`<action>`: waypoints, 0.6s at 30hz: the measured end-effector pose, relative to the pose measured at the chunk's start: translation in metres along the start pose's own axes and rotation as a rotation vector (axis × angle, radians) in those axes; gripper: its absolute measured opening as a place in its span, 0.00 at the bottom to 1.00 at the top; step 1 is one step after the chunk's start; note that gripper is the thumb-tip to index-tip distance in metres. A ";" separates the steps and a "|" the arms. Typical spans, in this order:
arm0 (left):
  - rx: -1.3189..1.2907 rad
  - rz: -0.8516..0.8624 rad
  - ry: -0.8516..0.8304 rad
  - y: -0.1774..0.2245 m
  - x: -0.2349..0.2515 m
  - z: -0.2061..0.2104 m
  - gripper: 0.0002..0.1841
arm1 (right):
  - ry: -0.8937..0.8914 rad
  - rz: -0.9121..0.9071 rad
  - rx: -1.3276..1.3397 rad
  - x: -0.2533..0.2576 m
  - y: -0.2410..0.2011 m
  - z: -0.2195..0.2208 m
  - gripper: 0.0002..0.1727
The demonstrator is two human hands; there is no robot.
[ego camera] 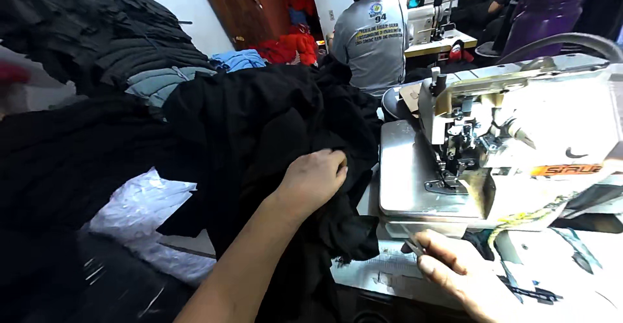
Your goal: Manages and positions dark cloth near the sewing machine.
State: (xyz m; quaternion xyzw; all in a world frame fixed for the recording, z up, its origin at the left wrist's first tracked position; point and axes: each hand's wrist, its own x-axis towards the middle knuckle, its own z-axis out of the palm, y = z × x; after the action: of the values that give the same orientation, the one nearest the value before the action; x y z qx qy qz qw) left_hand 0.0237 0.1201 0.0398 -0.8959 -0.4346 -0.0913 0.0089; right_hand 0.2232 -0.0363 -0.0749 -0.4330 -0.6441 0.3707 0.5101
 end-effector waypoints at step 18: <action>-0.004 0.061 0.129 0.014 0.114 0.013 0.12 | -0.018 0.063 0.147 0.002 -0.001 -0.004 0.18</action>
State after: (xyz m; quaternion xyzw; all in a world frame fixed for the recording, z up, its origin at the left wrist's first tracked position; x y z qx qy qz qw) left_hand 0.1062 0.2014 0.0473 -0.9011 -0.4053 -0.1496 0.0377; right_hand 0.2266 -0.0346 -0.0725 -0.4109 -0.6058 0.4368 0.5228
